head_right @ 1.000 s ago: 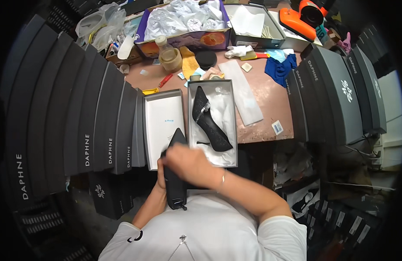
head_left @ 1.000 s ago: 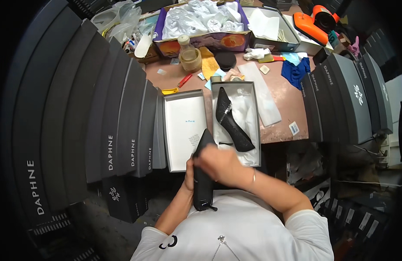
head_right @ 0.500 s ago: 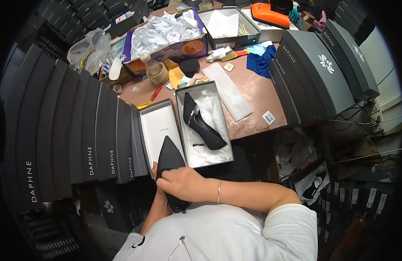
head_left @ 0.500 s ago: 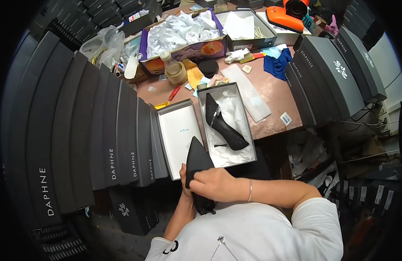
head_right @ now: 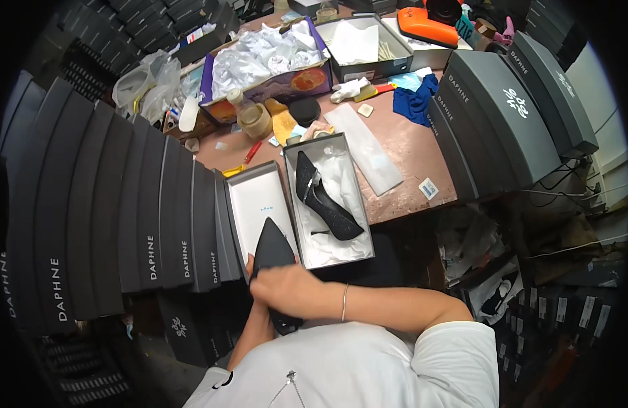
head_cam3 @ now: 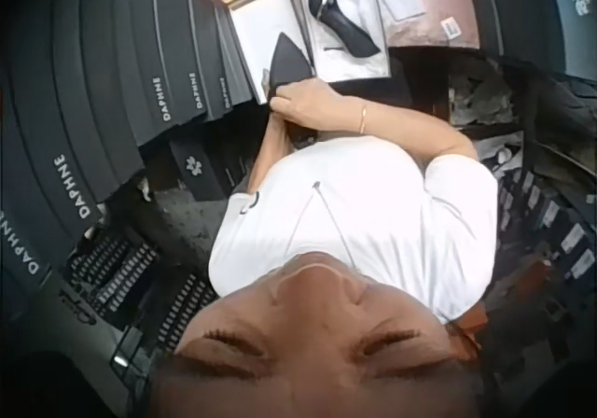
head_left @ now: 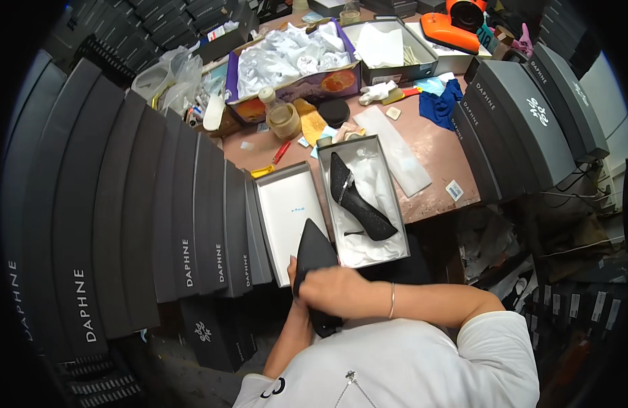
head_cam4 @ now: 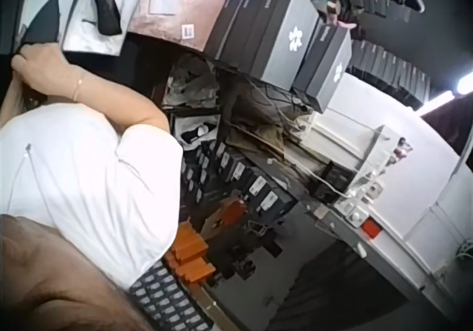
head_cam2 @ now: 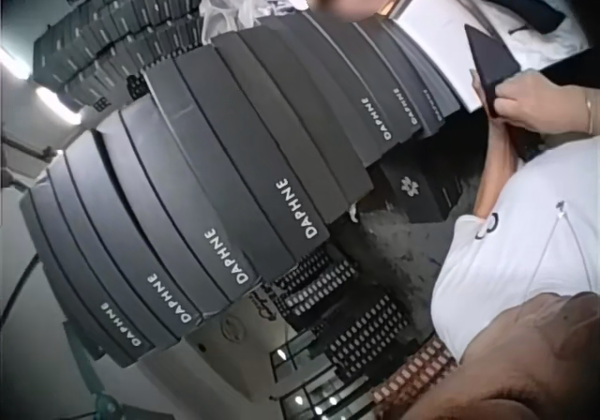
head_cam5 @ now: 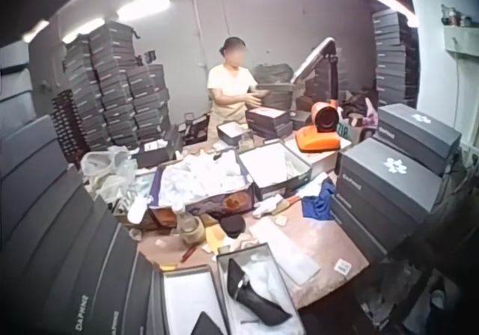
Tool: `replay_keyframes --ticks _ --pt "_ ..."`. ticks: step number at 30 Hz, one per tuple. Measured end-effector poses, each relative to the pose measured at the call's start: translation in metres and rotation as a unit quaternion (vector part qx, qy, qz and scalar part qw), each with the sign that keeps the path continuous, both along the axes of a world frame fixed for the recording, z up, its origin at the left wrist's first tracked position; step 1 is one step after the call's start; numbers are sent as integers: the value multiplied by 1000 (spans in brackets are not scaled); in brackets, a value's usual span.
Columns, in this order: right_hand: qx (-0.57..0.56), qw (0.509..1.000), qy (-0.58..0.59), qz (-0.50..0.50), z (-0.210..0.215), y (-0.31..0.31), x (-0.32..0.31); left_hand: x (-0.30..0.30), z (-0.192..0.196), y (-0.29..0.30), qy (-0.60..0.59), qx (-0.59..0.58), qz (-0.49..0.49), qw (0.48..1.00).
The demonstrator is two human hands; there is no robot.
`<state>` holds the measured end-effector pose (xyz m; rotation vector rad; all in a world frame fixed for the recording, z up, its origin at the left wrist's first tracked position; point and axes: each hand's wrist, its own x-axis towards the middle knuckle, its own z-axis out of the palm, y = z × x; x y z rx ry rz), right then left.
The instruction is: Inspecting manufactured shoes and packing them into boxes with protective tissue paper and foam inserts.
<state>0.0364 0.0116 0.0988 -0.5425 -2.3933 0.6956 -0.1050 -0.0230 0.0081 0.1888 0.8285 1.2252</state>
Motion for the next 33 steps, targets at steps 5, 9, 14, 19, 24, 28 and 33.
replay_keyframes --ticks 5,9,14,19,24,28,33 --pt "-61 984 -24 163 -13 -21 13 10 24 4 -140 38 -50 988" --pt "-81 979 -59 176 -9 -17 22 8 12 1 -163 46 -121 978" --pt "-40 991 -54 119 -13 -21 25 10 32 -28 79 40 -89 992" --pt "-113 992 44 28 -15 -8 15 -13 30 -32 26 17 -102 994" --pt "-327 944 27 28 -10 31 53 -10 67 19 42 45 -28 998" --pt "-138 976 132 -102 28 22 60 0 63 37 99 19 35 994" --pt "62 997 47 -21 6 9 35 6 54 34 104 33 45 993"
